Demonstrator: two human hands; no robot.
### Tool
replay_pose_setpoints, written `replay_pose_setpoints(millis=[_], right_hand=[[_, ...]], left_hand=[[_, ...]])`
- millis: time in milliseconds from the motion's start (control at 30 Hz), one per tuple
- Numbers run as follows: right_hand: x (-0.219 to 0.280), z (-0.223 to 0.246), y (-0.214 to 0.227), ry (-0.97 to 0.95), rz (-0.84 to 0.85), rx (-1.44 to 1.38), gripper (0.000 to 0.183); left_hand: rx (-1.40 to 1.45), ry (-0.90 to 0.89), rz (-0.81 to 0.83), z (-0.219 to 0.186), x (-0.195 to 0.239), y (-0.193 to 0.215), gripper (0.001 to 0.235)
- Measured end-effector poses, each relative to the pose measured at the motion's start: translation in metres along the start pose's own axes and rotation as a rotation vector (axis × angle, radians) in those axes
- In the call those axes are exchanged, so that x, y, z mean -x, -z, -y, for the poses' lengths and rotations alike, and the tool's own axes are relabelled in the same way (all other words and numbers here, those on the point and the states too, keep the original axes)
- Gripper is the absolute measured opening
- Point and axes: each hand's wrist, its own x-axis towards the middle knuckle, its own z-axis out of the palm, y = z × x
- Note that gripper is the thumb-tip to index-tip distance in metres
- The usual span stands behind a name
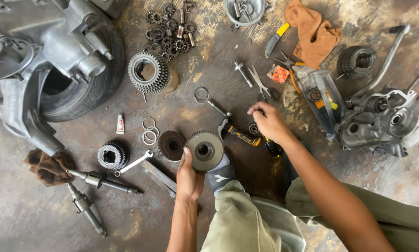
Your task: Cleaning and assembling motorcycle engine gear components on a workshop floor
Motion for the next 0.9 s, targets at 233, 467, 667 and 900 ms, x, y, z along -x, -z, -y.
replay_pose_setpoints(millis=[233, 467, 667, 900], right_hand=[[-0.073, -0.011, -0.073, 0.105, 0.125, 0.606, 0.025], [-0.108, -0.030, -0.103, 0.196, 0.258, 0.831, 0.033], [-0.109, -0.040, -0.092, 0.342, 0.005, 0.659, 0.026], [-0.060, 0.073, -0.013, 0.503, -0.023, 0.380, 0.025]], left_hand=[[-0.086, -0.004, -0.070, 0.006, 0.003, 0.010, 0.053], [-0.147, -0.073, -0.040, -0.004, -0.013, 0.006, 0.045], [-0.216, -0.200, 0.027, -0.032, -0.007, -0.014, 0.042], [-0.349, -0.384, 0.145, -0.075, 0.026, -0.037, 0.029]])
